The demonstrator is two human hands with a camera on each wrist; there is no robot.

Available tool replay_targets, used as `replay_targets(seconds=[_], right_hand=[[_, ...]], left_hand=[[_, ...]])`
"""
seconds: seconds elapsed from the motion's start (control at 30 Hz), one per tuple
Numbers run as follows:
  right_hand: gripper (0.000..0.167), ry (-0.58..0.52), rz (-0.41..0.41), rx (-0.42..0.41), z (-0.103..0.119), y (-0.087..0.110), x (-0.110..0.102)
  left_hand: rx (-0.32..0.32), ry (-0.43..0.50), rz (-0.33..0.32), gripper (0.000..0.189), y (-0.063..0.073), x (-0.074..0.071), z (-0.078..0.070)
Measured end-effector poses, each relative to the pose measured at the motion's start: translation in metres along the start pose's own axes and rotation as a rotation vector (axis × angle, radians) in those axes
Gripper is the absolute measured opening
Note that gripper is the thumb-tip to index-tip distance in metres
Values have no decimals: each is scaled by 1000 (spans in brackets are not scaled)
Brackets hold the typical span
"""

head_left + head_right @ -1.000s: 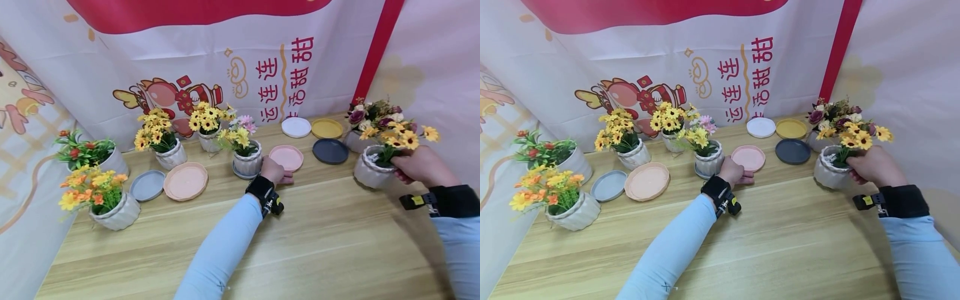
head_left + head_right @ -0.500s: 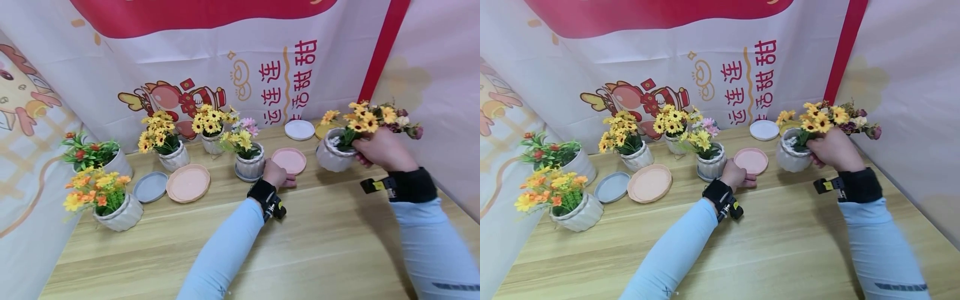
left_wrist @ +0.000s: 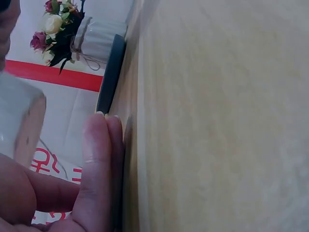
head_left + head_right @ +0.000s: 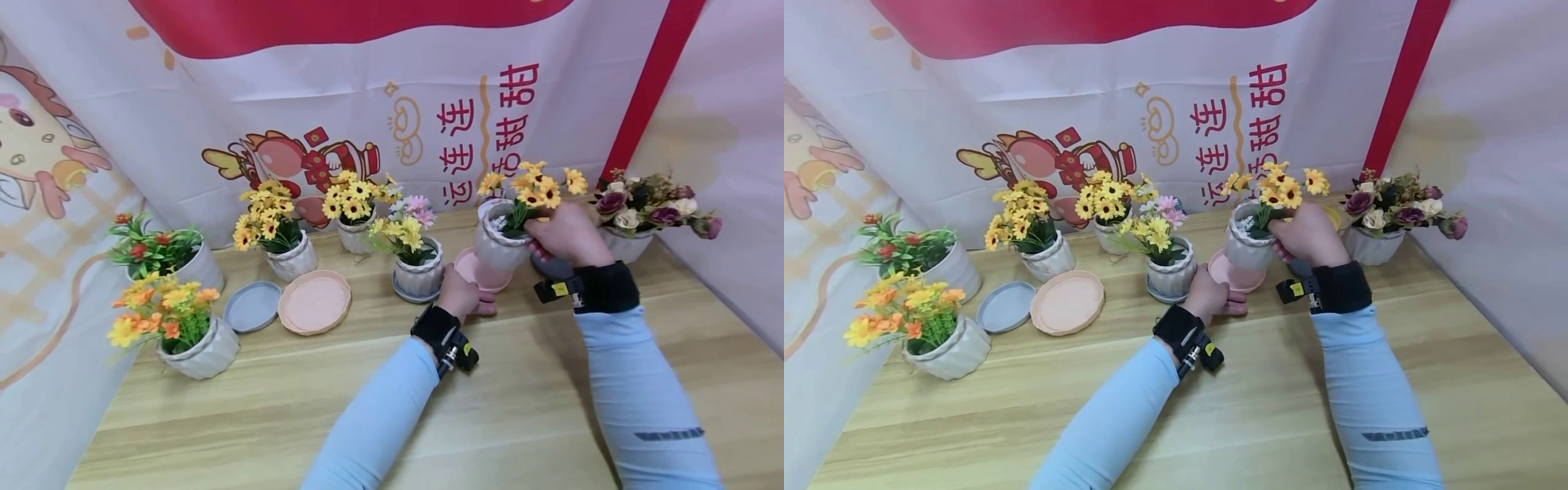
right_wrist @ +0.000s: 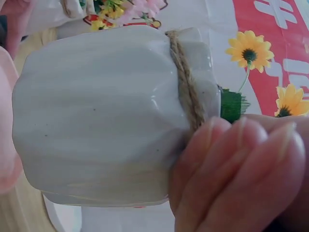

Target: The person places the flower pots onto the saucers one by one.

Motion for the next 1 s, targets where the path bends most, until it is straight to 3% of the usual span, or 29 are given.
replay_targets(seconds=[0.2, 0.33, 0.5, 0.83, 1.0], right_hand=[[27, 52, 17, 0, 1, -4, 15], [33, 116, 30, 2, -2, -8, 21], [30, 102, 56, 30, -7, -12, 27], [29, 90, 62, 28, -15, -25, 38], [25, 69, 82, 56, -22, -28, 46]], left_hand=[[38, 62, 44, 78, 4, 2, 3], [70, 65, 62, 72, 4, 1, 2], [93, 50, 104, 68, 2, 3, -2], [77, 52, 163, 45, -5, 3, -6], [69, 56, 168, 54, -10, 5, 0]])
Point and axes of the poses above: each hand's wrist, its own y-axis away from the middle knuckle, its own x-axis out of the palm, z = x × y, the point moved 6 cm from there along -y, towards the middle knuckle, and after that the axes turned 10 degrees about -z, right-handed, at the moved point
